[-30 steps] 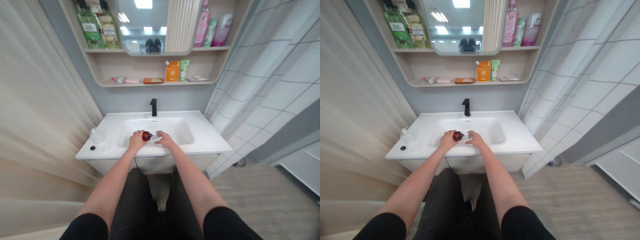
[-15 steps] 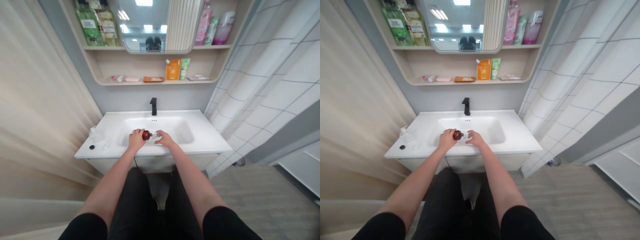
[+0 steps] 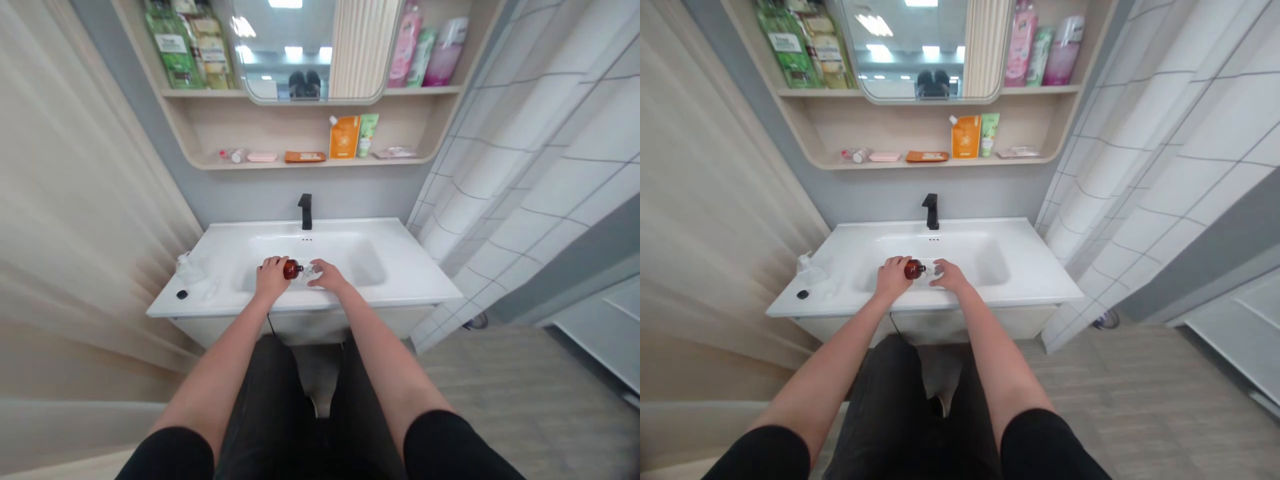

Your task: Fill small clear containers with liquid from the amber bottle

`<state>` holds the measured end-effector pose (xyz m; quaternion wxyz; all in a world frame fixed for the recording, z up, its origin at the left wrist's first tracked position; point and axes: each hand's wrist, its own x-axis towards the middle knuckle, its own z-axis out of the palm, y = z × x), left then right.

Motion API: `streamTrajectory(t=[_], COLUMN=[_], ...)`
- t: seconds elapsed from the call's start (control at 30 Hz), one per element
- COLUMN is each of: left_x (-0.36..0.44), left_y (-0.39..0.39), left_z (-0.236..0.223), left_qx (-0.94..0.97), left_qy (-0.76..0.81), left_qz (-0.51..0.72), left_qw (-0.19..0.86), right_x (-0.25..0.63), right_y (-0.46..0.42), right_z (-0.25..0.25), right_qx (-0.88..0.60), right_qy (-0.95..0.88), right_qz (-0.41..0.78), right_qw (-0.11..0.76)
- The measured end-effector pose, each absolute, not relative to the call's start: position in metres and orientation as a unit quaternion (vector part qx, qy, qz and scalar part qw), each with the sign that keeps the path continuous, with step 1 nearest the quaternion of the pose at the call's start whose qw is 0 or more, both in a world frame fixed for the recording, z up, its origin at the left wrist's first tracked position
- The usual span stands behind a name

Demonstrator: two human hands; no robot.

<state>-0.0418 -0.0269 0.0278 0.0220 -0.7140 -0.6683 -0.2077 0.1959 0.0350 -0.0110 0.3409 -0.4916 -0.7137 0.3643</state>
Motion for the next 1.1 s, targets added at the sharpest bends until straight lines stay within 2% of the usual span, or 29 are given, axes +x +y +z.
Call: streamTrajectory(t=[1.1], left_x=[-0.0392], left_y=[-0.0305], left_z=[0.031], left_qx=[-0.719], left_qy=[-0.66], left_qz=[-0.204], left_qw=[0.076], right_x=[0.1971], right_y=[0.0371], right_z=[-0.012], right_qx=[-0.491], right_qy=[-0.724], right_qz=[0.355], right_qw=[0.328])
